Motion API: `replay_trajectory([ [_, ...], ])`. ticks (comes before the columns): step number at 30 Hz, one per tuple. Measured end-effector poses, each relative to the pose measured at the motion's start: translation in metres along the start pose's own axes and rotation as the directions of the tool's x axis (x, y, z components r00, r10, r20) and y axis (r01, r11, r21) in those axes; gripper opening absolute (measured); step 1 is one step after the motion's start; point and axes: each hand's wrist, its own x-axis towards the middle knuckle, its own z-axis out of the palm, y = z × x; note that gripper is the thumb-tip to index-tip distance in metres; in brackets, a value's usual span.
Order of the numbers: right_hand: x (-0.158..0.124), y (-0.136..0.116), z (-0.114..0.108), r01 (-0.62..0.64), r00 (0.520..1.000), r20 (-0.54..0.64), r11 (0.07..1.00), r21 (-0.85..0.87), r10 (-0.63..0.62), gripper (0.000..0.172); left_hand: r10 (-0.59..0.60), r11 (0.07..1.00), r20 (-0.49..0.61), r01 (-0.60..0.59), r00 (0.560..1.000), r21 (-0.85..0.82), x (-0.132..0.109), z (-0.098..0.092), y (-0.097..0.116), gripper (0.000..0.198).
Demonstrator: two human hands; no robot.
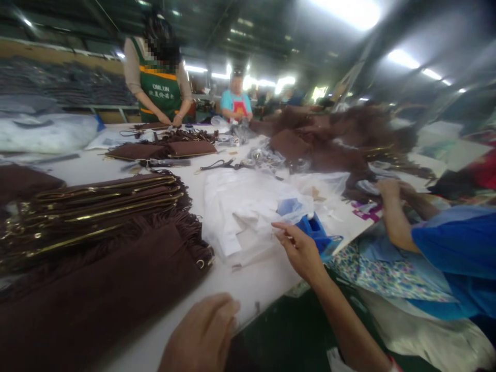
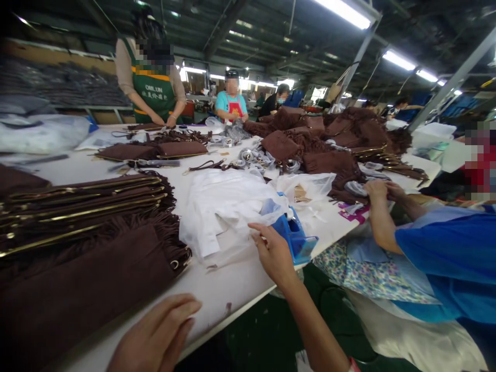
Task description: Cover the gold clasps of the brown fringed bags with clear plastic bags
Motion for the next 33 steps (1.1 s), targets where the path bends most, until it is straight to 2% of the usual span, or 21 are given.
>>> replay_trajectory([
  [2,0.017,0.003,0.0,0.0,1.0,0.003,0.998,0.059,-0.001,0.034,-0.029,0.995,0.152,0.043,0.988,-0.092,0.035,0.016,0.014,0.026],
  [4,0.032,0.007,-0.001,-0.006,1.0,0.015,0.993,0.117,0.005,0.034,-0.057,0.981,0.24,0.099,0.969,-0.166,0.068,0.035,0.023,0.03],
  [6,0.044,0.011,-0.001,-0.018,0.999,0.039,0.982,0.188,0.01,0.035,-0.083,0.976,0.303,0.14,0.949,-0.17,0.092,0.053,0.023,0.03],
  [12,0.07,0.018,0.015,-0.034,0.998,0.067,0.908,0.418,0.007,0.043,-0.257,0.964,0.192,0.265,0.947,-0.017,0.121,0.086,-0.006,0.027],
  [15,0.082,0.02,0.024,-0.034,0.998,0.069,0.892,0.451,0.003,0.044,-0.255,0.967,0.172,0.253,0.952,0.033,0.13,0.096,-0.016,0.029],
  [18,0.087,0.02,0.023,-0.014,0.998,0.054,0.906,0.424,-0.009,0.044,-0.245,0.969,0.142,0.235,0.959,0.08,0.138,0.105,-0.02,0.039],
  [22,0.069,0.016,0.012,0.022,1.0,-0.009,0.952,0.307,-0.02,0.045,-0.267,0.949,0.112,0.241,0.957,0.202,0.152,0.115,-0.031,0.052],
  [27,0.025,0.029,0.006,0.027,0.99,-0.143,0.995,0.101,-0.013,0.026,-0.369,0.915,0.091,0.344,0.925,0.21,0.177,0.123,-0.059,0.054],
  [30,0.01,0.044,0.014,0.055,0.993,-0.102,0.998,0.013,-0.053,0.026,-0.385,0.916,0.089,0.369,0.918,0.156,0.186,0.127,-0.075,0.041],
  [33,0.006,0.054,0.025,0.121,0.992,-0.022,0.986,-0.111,-0.124,0.035,-0.389,0.92,0.067,0.385,0.919,0.069,0.188,0.133,-0.086,0.028],
])
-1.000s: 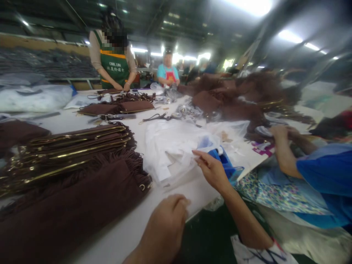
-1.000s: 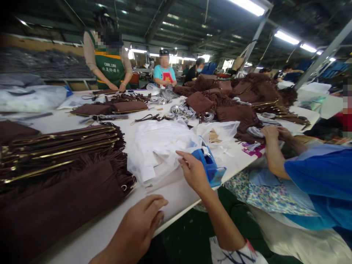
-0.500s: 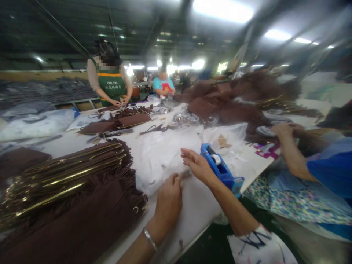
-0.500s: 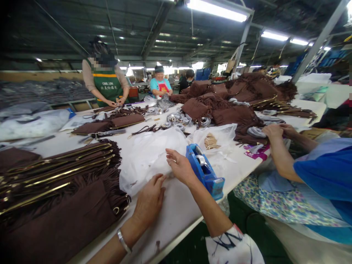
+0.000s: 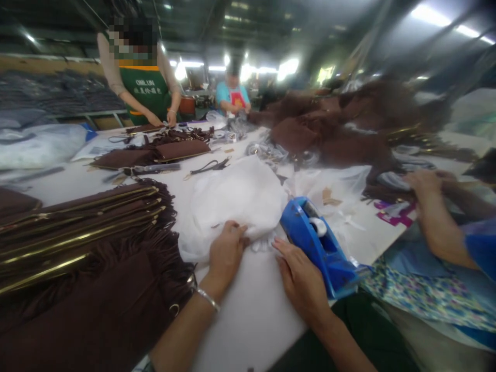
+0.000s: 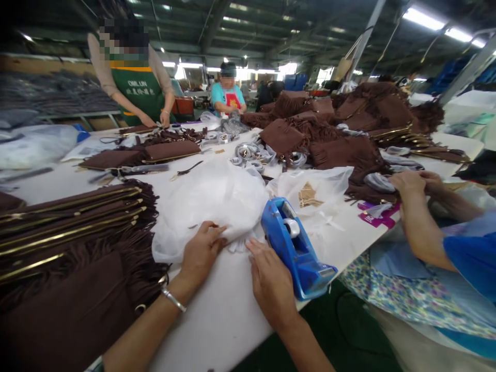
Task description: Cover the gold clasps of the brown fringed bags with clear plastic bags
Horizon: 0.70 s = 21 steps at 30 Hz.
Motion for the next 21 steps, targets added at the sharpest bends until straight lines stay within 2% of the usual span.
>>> replay_trajectory([
  [4,-0.001,0.004,0.01,0.112,0.99,0.119,0.942,-0.316,-0.078,0.038,-0.057,0.99,-0.072,0.047,0.996,-0.134,0.004,0.008,-0.008,0.014],
  [6,-0.001,0.004,0.011,0.138,0.985,0.148,0.913,-0.384,-0.087,0.035,-0.093,0.977,-0.105,0.071,0.99,-0.2,0.006,0.01,-0.01,0.012],
  [11,0.005,-0.001,0.013,0.2,0.98,0.088,0.895,-0.397,-0.18,0.044,-0.172,0.944,-0.15,0.12,0.974,-0.306,0.011,0.011,-0.013,0.013],
  [14,0.012,-0.009,0.021,0.319,0.944,0.217,0.86,-0.398,-0.25,0.049,-0.201,0.93,-0.147,0.142,0.968,-0.338,0.012,0.011,-0.013,0.012],
  [16,0.016,-0.014,0.028,0.363,0.92,0.298,0.838,-0.408,-0.254,0.048,-0.213,0.926,-0.136,0.155,0.968,-0.343,0.013,0.011,-0.012,0.011],
  [21,0.016,-0.02,0.032,0.396,0.902,0.345,0.82,-0.414,-0.261,0.039,-0.228,0.924,-0.111,0.178,0.967,-0.339,0.013,0.007,-0.01,0.013],
])
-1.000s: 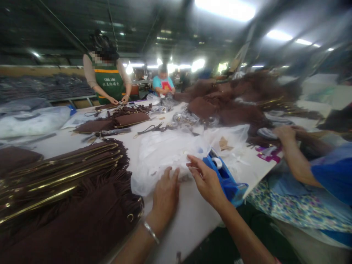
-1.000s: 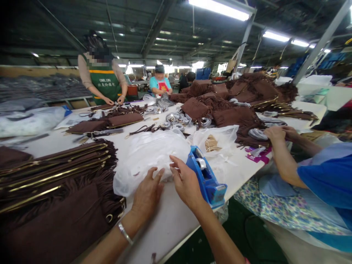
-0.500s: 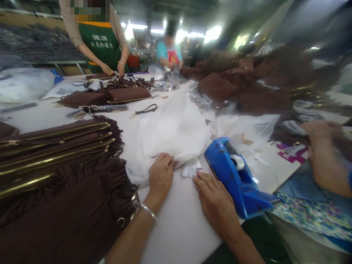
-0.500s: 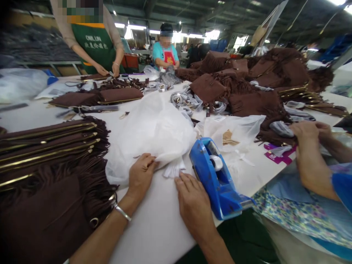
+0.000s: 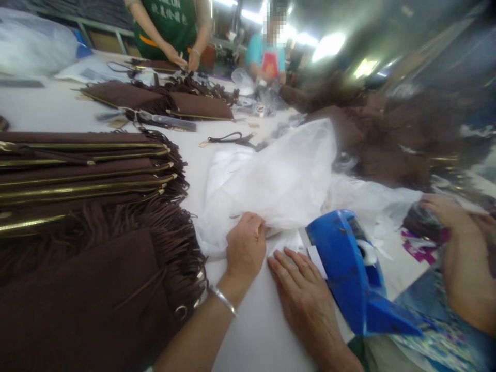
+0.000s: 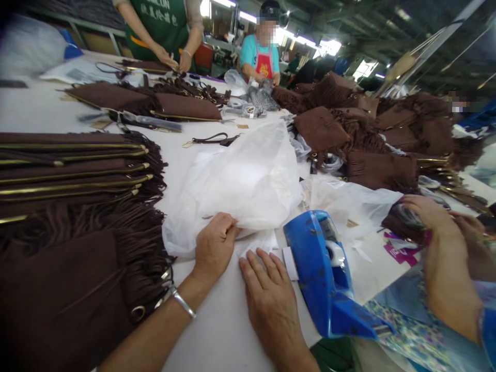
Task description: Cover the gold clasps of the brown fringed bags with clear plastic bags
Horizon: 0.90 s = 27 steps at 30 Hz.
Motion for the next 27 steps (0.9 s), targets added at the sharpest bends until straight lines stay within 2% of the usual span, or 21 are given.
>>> replay_trajectory([
  [5,-0.01,-0.008,-0.006,0.075,0.995,-0.074,0.996,0.041,-0.072,0.038,-0.001,1.0,-0.001,0.001,1.0,-0.008,-0.001,-0.002,0.001,0.012],
  [10,-0.008,-0.018,-0.015,0.002,0.994,-0.112,1.0,0.001,-0.001,0.044,-0.017,1.0,0.007,0.017,1.0,-0.02,-0.003,0.0,0.0,0.012],
  [12,-0.002,-0.019,-0.016,-0.018,0.995,-0.097,1.0,-0.003,0.017,0.047,-0.021,0.999,0.008,0.021,1.0,-0.036,-0.003,0.0,-0.001,0.012],
  [17,0.015,-0.02,-0.009,0.002,1.0,-0.022,1.0,-0.023,-0.002,0.038,-0.043,0.995,-0.004,0.042,0.999,-0.09,-0.001,-0.002,-0.002,0.011],
  [24,0.035,-0.027,-0.005,0.01,0.997,0.076,0.998,-0.059,-0.006,0.032,-0.144,0.968,0.053,0.152,0.988,-0.198,0.012,0.001,-0.012,0.004],
  [27,0.045,-0.028,-0.006,0.019,0.995,0.102,0.998,-0.056,-0.013,0.023,-0.176,0.951,0.072,0.189,0.982,-0.245,0.015,0.003,-0.013,0.005],
])
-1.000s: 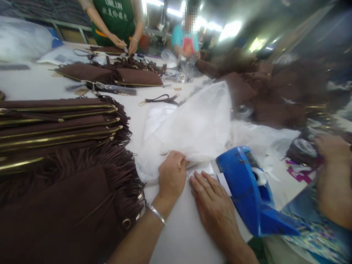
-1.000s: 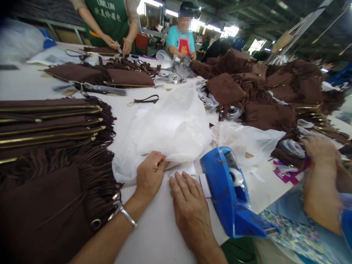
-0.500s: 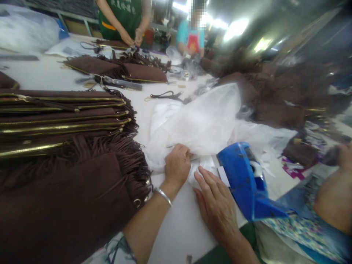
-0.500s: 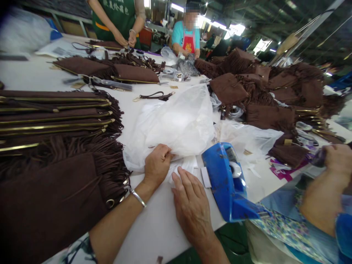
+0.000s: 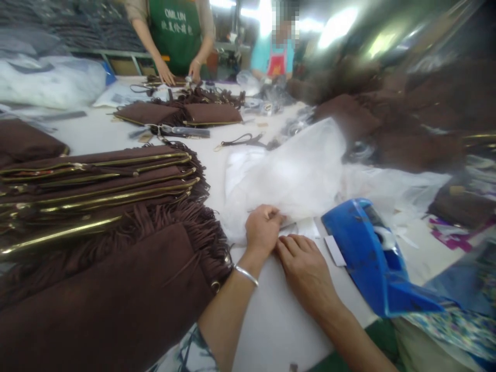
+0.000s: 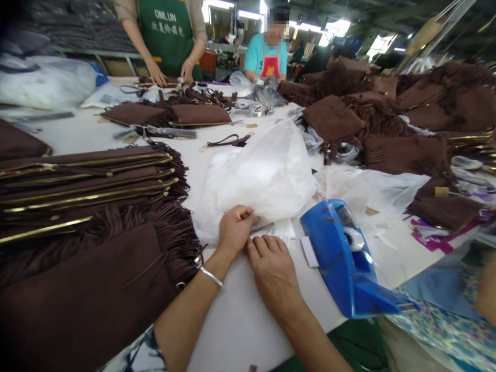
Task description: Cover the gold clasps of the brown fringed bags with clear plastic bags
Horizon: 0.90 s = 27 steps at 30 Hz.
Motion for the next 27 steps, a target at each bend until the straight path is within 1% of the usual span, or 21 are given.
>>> replay_trajectory([
  [2,0.005,0.002,0.0,0.022,1.0,-0.006,1.0,-0.003,-0.022,0.016,-0.01,1.0,-0.001,0.01,1.0,-0.027,0.0,0.0,0.001,0.004],
  [5,0.008,0.006,0.004,0.063,0.997,-0.047,0.998,-0.007,-0.063,0.016,-0.016,0.999,-0.013,0.015,1.0,-0.052,-0.002,0.0,0.003,0.002],
  [7,0.008,0.011,0.006,0.082,0.992,-0.097,0.997,0.004,-0.081,0.018,-0.019,0.998,-0.015,0.018,1.0,-0.066,-0.001,0.0,0.003,0.002],
  [9,0.006,0.015,0.005,0.08,0.984,-0.166,0.996,0.05,-0.071,0.018,-0.03,0.996,-0.007,0.029,1.0,-0.08,0.0,0.0,0.003,0.003],
  [11,0.004,0.02,0.0,0.051,0.972,-0.234,0.991,0.126,-0.02,0.016,-0.044,0.994,0.017,0.045,0.999,-0.095,0.002,-0.001,0.003,0.003],
  [14,-0.001,0.025,-0.009,-0.014,0.949,-0.301,0.969,0.245,0.09,0.012,-0.041,0.994,0.06,0.047,0.997,-0.097,0.002,-0.004,0.004,0.001],
  [17,-0.007,0.029,-0.016,-0.087,0.915,-0.342,0.934,0.347,0.212,0.012,0.006,0.998,0.078,-0.002,0.997,-0.056,-0.002,-0.007,0.007,0.003],
  [19,-0.009,0.029,-0.018,-0.148,0.891,-0.329,0.886,0.439,0.312,0.015,0.046,0.999,0.083,-0.045,0.996,-0.022,-0.006,-0.009,0.009,0.008],
  [21,-0.008,0.027,-0.022,-0.216,0.862,-0.269,0.791,0.573,0.43,0.019,0.078,0.997,0.085,-0.078,0.993,-0.002,-0.011,-0.01,0.012,0.015],
  [22,-0.006,0.026,-0.024,-0.243,0.845,-0.222,0.719,0.651,0.487,0.021,0.088,0.996,0.083,-0.088,0.993,-0.001,-0.013,-0.01,0.014,0.019],
  [23,-0.004,0.024,-0.028,-0.266,0.824,-0.167,0.63,0.729,0.541,0.023,0.092,0.996,0.077,-0.091,0.993,-0.007,-0.017,-0.01,0.016,0.023],
  [25,-0.001,0.021,-0.037,-0.273,0.779,-0.055,0.416,0.868,0.625,0.027,0.08,0.996,0.042,-0.078,0.996,-0.042,-0.028,-0.011,0.022,0.03],
  [26,0.001,0.019,-0.042,-0.263,0.76,-0.008,0.318,0.911,0.65,0.028,0.066,0.995,0.017,-0.065,0.998,-0.072,-0.035,-0.012,0.025,0.031],
  [27,0.002,0.017,-0.046,-0.251,0.745,0.026,0.245,0.937,0.667,0.03,0.047,0.993,-0.006,-0.048,0.999,-0.111,-0.044,-0.014,0.029,0.031],
])
